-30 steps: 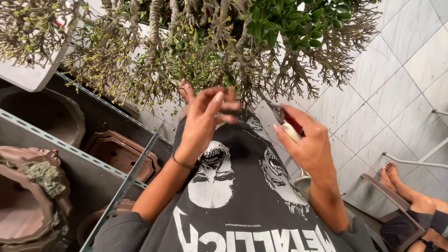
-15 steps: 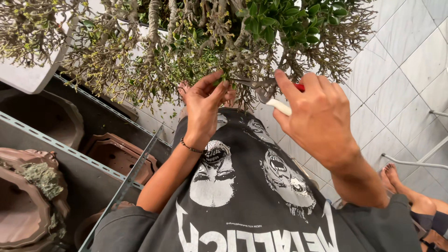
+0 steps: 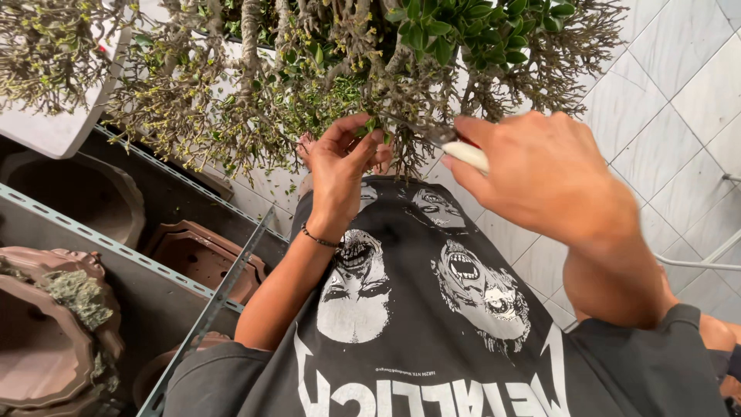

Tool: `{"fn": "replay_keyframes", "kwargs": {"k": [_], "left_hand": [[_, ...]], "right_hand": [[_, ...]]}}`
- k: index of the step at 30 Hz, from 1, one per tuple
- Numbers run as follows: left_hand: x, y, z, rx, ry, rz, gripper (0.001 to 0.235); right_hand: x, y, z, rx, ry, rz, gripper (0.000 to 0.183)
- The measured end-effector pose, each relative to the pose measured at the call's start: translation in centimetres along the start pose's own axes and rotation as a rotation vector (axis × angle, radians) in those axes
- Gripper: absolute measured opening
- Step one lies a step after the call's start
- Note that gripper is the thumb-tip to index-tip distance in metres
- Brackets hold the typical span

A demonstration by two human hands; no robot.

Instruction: The person trims a bonsai tree using pruning shears, carefully selecting and cutting small branches and leaves to shape the foliage. The person holds the tree with one hand while using the shears with the other to make precise cuts.

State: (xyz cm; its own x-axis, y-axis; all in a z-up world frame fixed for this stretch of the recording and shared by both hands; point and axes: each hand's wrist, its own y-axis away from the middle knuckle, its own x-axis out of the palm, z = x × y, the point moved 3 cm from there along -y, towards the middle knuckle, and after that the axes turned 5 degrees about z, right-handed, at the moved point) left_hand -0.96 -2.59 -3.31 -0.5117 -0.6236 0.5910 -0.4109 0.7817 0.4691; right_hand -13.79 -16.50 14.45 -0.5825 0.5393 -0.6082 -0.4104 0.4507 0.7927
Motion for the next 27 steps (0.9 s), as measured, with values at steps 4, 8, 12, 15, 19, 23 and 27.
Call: {"fn": "replay_keyframes", "kwargs": {"k": [4,8,12,15,19,23,27], "left_hand": [[-1.1,-0.4,0.0,0.009,-0.059,0.055,0.026],[-3.1,-1.2,1.3,0.0,-0.094,0.054,0.027],[-4.8,-1.7,2.2,-0.021,-0.019,0.024,0.021],[-4.8,-1.7,2.1,-0.021,-0.016,0.033,0.024],[-5.3,-1.8,2.5,-0.045,-0.02,0.051,0.024],[-5.1,-1.6,2.1,-0.059,-0.002,0.067,0.023],[-5.2,-1.7,2.0,-0.051,0.013,0.085,0.022]], "right_hand": [[4.3,0.2,-2.4,-0.156,-0.364,0.112,0.053],[13.1,-2.3,-1.8,-0.281,-1.118,0.286,0.033],[13.2,-2.6,2.0,-0.343,-1.732,0.105,0.035],[14.3,-3.6,3.0,-0.359,-1.836,0.048,0.031],[13.9,-3.8,3.7,-0.417,-1.852,0.044,0.029],[13.5,-4.0,4.2,-0.456,-1.878,0.052,0.032],[13.4,-4.3,4.1,-0.499,-1.929,0.103,0.031]]}}
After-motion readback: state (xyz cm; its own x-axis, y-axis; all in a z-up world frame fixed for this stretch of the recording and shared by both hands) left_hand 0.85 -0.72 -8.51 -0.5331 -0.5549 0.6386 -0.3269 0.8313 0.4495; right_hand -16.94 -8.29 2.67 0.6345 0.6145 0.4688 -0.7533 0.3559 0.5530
